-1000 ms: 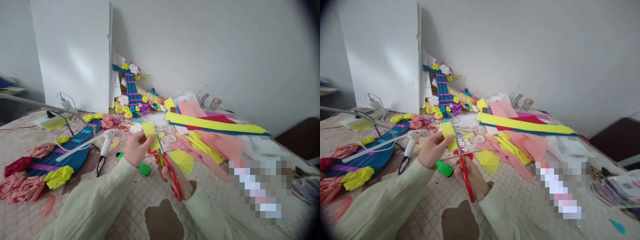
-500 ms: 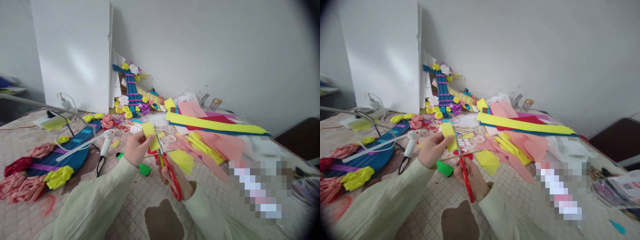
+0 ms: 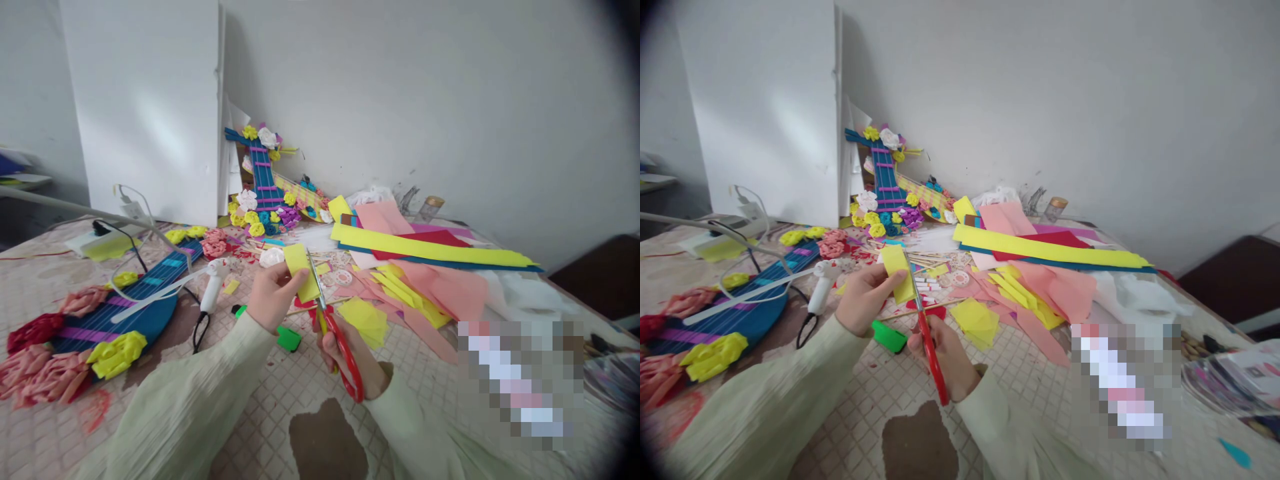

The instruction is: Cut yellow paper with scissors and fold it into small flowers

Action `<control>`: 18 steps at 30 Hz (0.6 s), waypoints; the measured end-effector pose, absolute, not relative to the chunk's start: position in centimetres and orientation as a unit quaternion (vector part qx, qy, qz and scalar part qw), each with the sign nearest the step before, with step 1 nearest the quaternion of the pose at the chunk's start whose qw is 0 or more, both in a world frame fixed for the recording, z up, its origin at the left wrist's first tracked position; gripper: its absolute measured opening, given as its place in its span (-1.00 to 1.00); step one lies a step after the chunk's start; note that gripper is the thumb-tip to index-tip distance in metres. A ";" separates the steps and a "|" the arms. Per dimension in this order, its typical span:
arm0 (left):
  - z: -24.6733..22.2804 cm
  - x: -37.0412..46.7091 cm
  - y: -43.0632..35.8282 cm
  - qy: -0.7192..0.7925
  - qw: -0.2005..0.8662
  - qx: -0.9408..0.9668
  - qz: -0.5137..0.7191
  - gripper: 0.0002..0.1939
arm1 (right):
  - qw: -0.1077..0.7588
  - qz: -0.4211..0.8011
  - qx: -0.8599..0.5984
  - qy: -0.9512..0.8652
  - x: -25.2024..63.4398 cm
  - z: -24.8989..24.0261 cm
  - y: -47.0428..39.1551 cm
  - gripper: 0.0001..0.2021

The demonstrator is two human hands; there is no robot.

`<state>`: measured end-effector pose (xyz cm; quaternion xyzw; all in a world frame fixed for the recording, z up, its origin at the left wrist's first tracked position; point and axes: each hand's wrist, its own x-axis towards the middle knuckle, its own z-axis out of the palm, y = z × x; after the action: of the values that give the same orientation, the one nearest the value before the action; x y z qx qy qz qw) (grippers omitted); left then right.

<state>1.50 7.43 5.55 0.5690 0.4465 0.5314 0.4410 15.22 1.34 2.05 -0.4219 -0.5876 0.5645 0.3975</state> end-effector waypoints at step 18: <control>5.8 1.5 7.4 0.456 0.449 0.561 0.526 -0.75 | 0.397 0.590 -0.446 -0.543 15.3 1.2 1.5 -0.52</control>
<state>1.47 7.42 5.78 0.5607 0.4556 0.5259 0.4489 15.33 1.46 1.15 -0.4463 -0.5434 0.5897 0.3973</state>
